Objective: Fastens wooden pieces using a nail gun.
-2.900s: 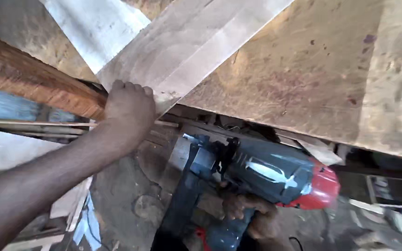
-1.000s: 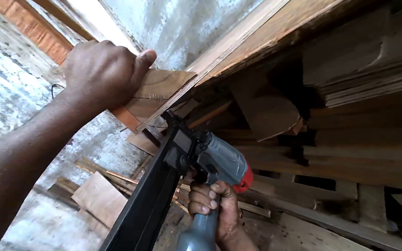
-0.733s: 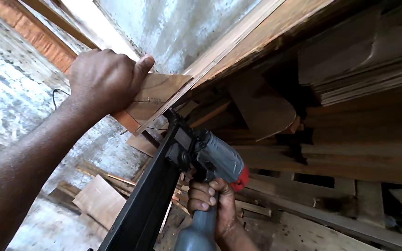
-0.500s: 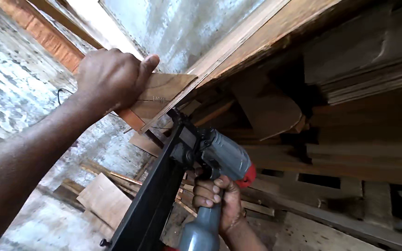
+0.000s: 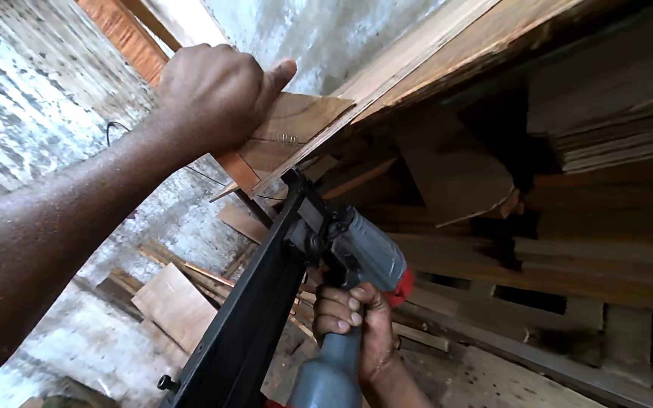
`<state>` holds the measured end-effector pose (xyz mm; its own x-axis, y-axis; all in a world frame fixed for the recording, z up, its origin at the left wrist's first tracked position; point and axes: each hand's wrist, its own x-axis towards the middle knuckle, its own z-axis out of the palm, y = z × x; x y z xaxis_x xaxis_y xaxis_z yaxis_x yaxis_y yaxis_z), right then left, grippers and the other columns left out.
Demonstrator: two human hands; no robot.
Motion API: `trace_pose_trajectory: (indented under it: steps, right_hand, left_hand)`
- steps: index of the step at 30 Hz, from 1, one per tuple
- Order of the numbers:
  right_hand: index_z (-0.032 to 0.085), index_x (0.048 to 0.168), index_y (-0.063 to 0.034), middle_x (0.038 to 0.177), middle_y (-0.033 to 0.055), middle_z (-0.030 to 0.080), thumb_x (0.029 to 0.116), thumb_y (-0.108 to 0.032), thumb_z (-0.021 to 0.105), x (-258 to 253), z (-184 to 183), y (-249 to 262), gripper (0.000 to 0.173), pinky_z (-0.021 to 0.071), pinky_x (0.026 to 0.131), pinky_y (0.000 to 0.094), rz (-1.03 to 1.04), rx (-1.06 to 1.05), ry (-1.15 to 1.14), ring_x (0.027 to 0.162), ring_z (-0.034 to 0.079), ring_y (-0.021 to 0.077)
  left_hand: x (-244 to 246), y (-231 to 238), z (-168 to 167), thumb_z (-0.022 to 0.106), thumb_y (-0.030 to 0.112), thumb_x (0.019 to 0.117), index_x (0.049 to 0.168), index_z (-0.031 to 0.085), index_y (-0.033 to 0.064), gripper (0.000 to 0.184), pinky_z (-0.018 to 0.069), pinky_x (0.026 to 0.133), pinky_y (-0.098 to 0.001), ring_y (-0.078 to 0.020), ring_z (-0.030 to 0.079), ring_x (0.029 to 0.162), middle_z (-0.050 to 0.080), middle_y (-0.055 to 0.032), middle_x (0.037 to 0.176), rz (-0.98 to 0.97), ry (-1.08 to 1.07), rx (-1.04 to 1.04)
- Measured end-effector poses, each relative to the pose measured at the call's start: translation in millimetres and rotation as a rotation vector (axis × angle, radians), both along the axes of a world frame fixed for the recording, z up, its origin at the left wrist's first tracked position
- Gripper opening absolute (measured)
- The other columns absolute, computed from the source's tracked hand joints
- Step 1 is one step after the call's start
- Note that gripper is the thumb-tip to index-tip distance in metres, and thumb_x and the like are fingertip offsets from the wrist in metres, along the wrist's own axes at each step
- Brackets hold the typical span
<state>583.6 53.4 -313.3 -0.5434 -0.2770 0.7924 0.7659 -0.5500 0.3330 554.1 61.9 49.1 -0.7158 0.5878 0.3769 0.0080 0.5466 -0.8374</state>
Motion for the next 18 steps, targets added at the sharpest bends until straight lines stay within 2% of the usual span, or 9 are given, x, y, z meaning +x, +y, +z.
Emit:
trace_pose_trajectory:
  steps: [3, 7, 9, 10, 11, 12, 14, 16, 18]
  right_hand:
    - [0.064, 0.098, -0.0037, 0.066, -0.0001, 0.056, 0.0864, -0.019, 0.065, -7, -8, 0, 0.019, 0.0541, 0.060, 0.0270, -0.009, 0.027, 0.026, 0.056, 0.060, 0.0115]
    - [0.068, 0.106, -0.0012, 0.065, 0.0010, 0.058, 0.0856, -0.018, 0.068, -6, -28, 2, 0.026, 0.0537, 0.059, 0.0298, -0.139, 0.152, 0.012, 0.055, 0.060, 0.0126]
    - [0.070, 0.092, -0.0009, 0.065, 0.0024, 0.059, 0.0844, -0.018, 0.067, 2, -39, 10, 0.019, 0.0534, 0.060, 0.0315, -0.184, 0.222, -0.043, 0.057, 0.060, 0.0143]
    - [0.070, 0.095, -0.0007, 0.067, 0.0026, 0.059, 0.0849, -0.018, 0.066, 5, -43, 16, 0.020, 0.0534, 0.060, 0.0317, -0.205, 0.242, -0.054, 0.058, 0.060, 0.0145]
    - [0.069, 0.102, 0.0000, 0.069, 0.0031, 0.060, 0.0857, -0.018, 0.065, 9, -48, 23, 0.025, 0.0539, 0.061, 0.0323, -0.221, 0.253, -0.056, 0.059, 0.061, 0.0150]
    - [0.068, 0.109, 0.0003, 0.071, 0.0035, 0.062, 0.0863, -0.018, 0.064, 14, -52, 30, 0.030, 0.0543, 0.062, 0.0330, -0.238, 0.259, -0.056, 0.060, 0.062, 0.0154]
    - [0.066, 0.118, 0.0000, 0.073, 0.0047, 0.063, 0.0867, -0.017, 0.063, 24, -57, 51, 0.036, 0.0544, 0.064, 0.0348, -0.301, 0.285, -0.054, 0.062, 0.062, 0.0167]
    - [0.065, 0.121, 0.0004, 0.073, 0.0055, 0.063, 0.0870, -0.016, 0.063, 39, -56, 74, 0.038, 0.0544, 0.063, 0.0362, -0.408, 0.338, -0.044, 0.062, 0.062, 0.0174]
    - [0.064, 0.123, 0.0011, 0.070, 0.0047, 0.062, 0.0867, -0.014, 0.064, 57, -46, 102, 0.040, 0.0534, 0.061, 0.0367, -0.556, 0.424, -0.020, 0.060, 0.061, 0.0171]
  left_hand:
    - [1, 2, 2, 0.005, 0.063, 0.1058, 0.072, 0.047, 0.0044, 0.079, 0.0422, 0.061, -0.0655, -0.0491, 0.064, 0.080, 0.057, -0.0237, 0.073, 0.027, -0.014, 0.007]
    - [-2, 0, 8, 0.006, 0.062, 0.1059, 0.073, 0.051, 0.0071, 0.078, 0.0431, 0.059, -0.0641, -0.0448, 0.065, 0.079, 0.058, -0.0198, 0.073, 0.003, -0.150, -0.003]
    - [-1, -6, 19, 0.015, 0.057, 0.1079, 0.090, 0.060, 0.0129, 0.066, 0.0484, 0.067, -0.0594, -0.0343, 0.067, 0.084, 0.062, -0.0114, 0.083, -0.154, -0.237, 0.005]
    - [2, -10, 28, 0.022, 0.053, 0.1091, 0.104, 0.063, 0.0142, 0.057, 0.0508, 0.078, -0.0566, -0.0293, 0.066, 0.093, 0.064, -0.0087, 0.095, -0.267, -0.230, 0.038]
    - [7, -17, 35, 0.030, 0.051, 0.1093, 0.117, 0.066, 0.0126, 0.053, 0.0501, 0.092, -0.0558, -0.0285, 0.065, 0.105, 0.066, -0.0100, 0.109, -0.385, -0.167, 0.127]
    - [11, -30, 39, 0.038, 0.050, 0.1080, 0.120, 0.068, 0.0114, 0.050, 0.0495, 0.100, -0.0536, -0.0274, 0.066, 0.113, 0.070, -0.0108, 0.116, -0.515, -0.036, 0.263]
    - [4, -58, 40, 0.052, 0.042, 0.1038, 0.117, 0.067, 0.0003, 0.047, 0.0469, 0.103, -0.0459, -0.0262, 0.063, 0.115, 0.068, -0.0168, 0.117, -0.837, 0.189, 0.627]
    - [-18, -73, 29, 0.052, 0.028, 0.1046, 0.134, 0.048, -0.0089, 0.047, 0.0514, 0.103, -0.0360, -0.0236, 0.057, 0.122, 0.056, -0.0193, 0.131, -1.175, 0.140, 0.982]
    - [-22, -66, 3, 0.044, 0.026, 0.1085, 0.151, 0.032, -0.0035, 0.054, 0.0547, 0.102, -0.0361, -0.0224, 0.054, 0.131, 0.045, -0.0181, 0.148, -1.357, 0.006, 1.302]
